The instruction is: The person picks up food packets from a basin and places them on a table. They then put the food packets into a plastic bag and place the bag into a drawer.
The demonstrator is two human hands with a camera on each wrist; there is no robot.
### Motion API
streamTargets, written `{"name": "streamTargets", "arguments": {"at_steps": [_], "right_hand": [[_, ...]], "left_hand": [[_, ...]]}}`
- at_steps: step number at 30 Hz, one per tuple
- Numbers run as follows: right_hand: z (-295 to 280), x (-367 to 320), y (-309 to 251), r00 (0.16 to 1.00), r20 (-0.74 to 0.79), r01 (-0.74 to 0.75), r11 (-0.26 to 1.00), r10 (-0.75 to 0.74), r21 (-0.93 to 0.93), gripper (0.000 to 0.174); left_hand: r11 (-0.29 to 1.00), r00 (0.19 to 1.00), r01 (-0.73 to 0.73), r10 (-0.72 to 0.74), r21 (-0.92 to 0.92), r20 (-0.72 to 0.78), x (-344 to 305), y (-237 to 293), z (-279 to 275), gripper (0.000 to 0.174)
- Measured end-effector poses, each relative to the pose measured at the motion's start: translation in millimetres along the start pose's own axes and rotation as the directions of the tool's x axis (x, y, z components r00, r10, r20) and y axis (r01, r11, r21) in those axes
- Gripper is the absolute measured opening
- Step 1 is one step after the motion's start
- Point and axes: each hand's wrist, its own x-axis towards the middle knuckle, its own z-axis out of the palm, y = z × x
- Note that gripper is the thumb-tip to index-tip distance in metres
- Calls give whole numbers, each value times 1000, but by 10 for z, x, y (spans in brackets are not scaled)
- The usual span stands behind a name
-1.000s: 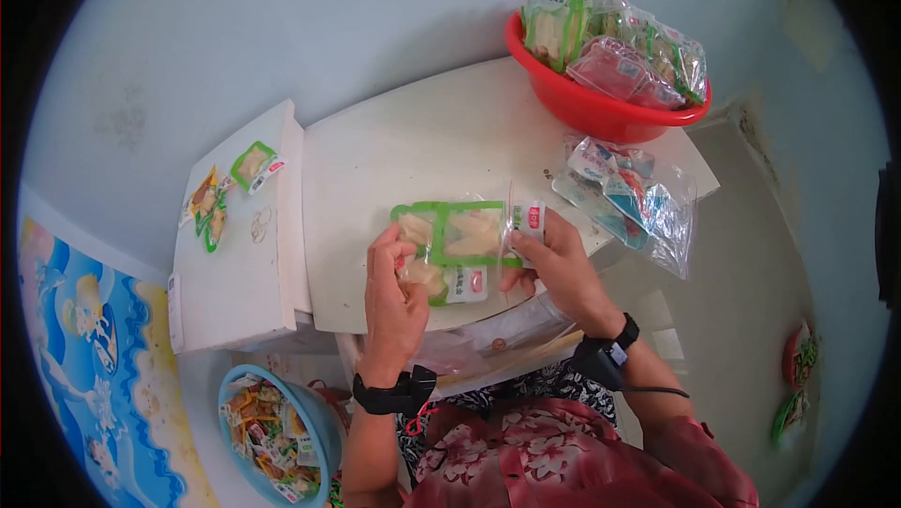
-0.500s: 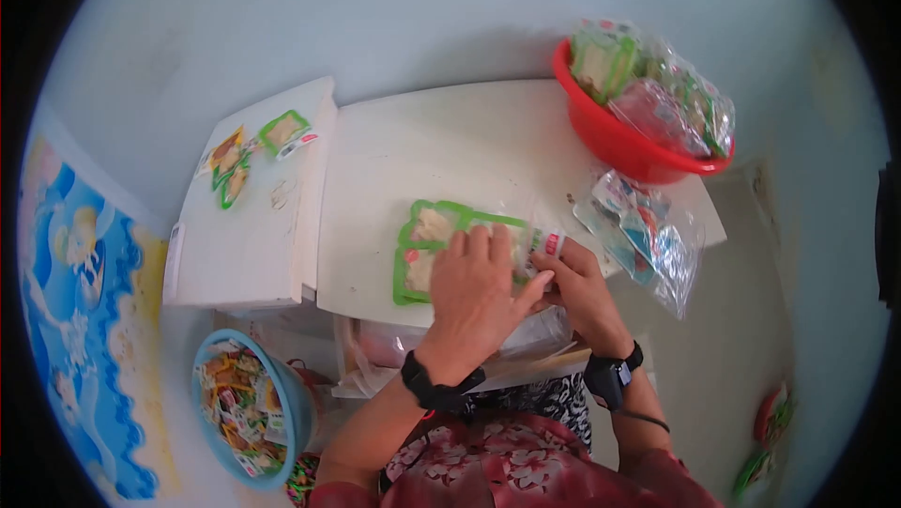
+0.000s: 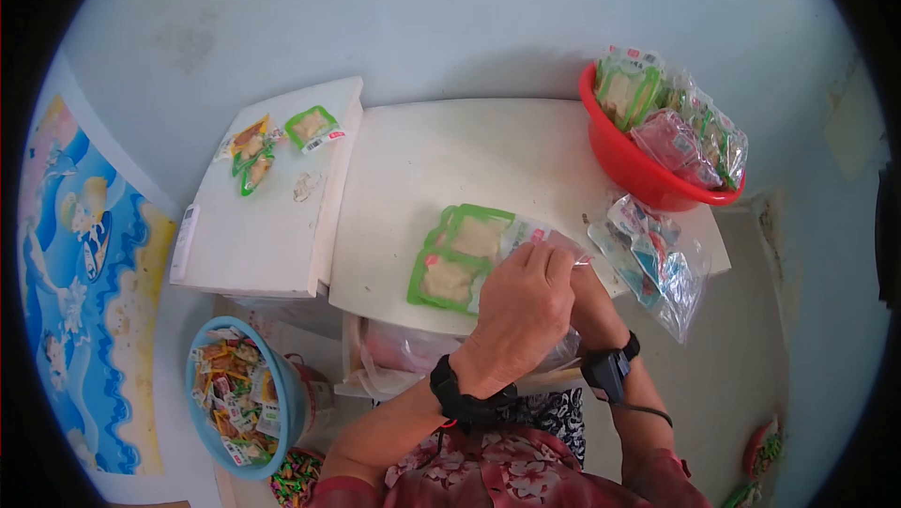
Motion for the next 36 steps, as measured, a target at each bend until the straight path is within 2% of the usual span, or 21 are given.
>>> {"name": "streamTargets", "arguments": {"at_steps": [1,3,4,6,8,11,12,14,15,17,20,23,26,29,32,35,36], "right_hand": [[74,-40,-43,997,-35,-68,985,75,155,20],[149,4,-196,997,-23,-75,991,78,109,21],[166,128,-340,1000,27,-10,996,12,-92,22],[177,299,-346,988,90,-107,983,122,-150,25],[141,395,-144,891,155,-445,889,427,106,29],[-12,243,-192,872,88,-490,861,482,138,26],[-9,186,-259,882,57,-466,850,467,244,24],[-4,26,-390,892,-22,-395,800,452,451,21],[-35,-57,-365,912,-36,-367,850,409,377,22],[-108,-216,-287,947,-46,-301,928,318,219,23],[-99,-331,-68,944,-23,-328,942,330,74,16],[-30,-321,-2,952,-53,-303,952,301,-50,15],[34,-268,-27,945,-84,-320,946,315,-52,18],[95,-231,-7,971,-90,-237,927,220,-292,23],[166,-221,40,954,-112,-300,902,279,-309,24],[175,-251,86,962,-91,-274,902,259,-333,22],[185,-266,83,969,-57,-247,927,241,-283,21]], "left_hand": [[1000,1000,6,-6,-25,9,-23,21,7,11],[997,1000,15,-14,-69,22,-77,77,34,12],[997,999,23,-21,-75,27,-104,80,43,11],[995,998,41,-38,-89,42,-181,72,74,10],[987,996,83,-80,-136,30,-237,38,84,10],[962,992,124,-125,-245,12,-338,-12,-15,11],[949,990,136,-138,-286,12,-379,-54,-77,11],[942,974,224,-221,-248,40,-477,-212,-224,14],[936,963,268,-263,-229,54,-528,-298,-303,15],[966,970,243,-245,-85,-4,-491,-516,-466,18],[972,969,227,-231,53,87,-513,-674,-618,25],[975,967,192,-208,114,145,-520,-610,-660,26],[942,960,274,-280,195,1,-616,-753,-625,41],[911,913,395,-404,116,65,-684,-860,-646,68],[944,911,306,-328,123,248,-653,-784,-699,91],[941,929,287,-319,180,188,-711,-795,-594,101],[936,929,298,-329,186,168,-714,-790,-576,102]]}}
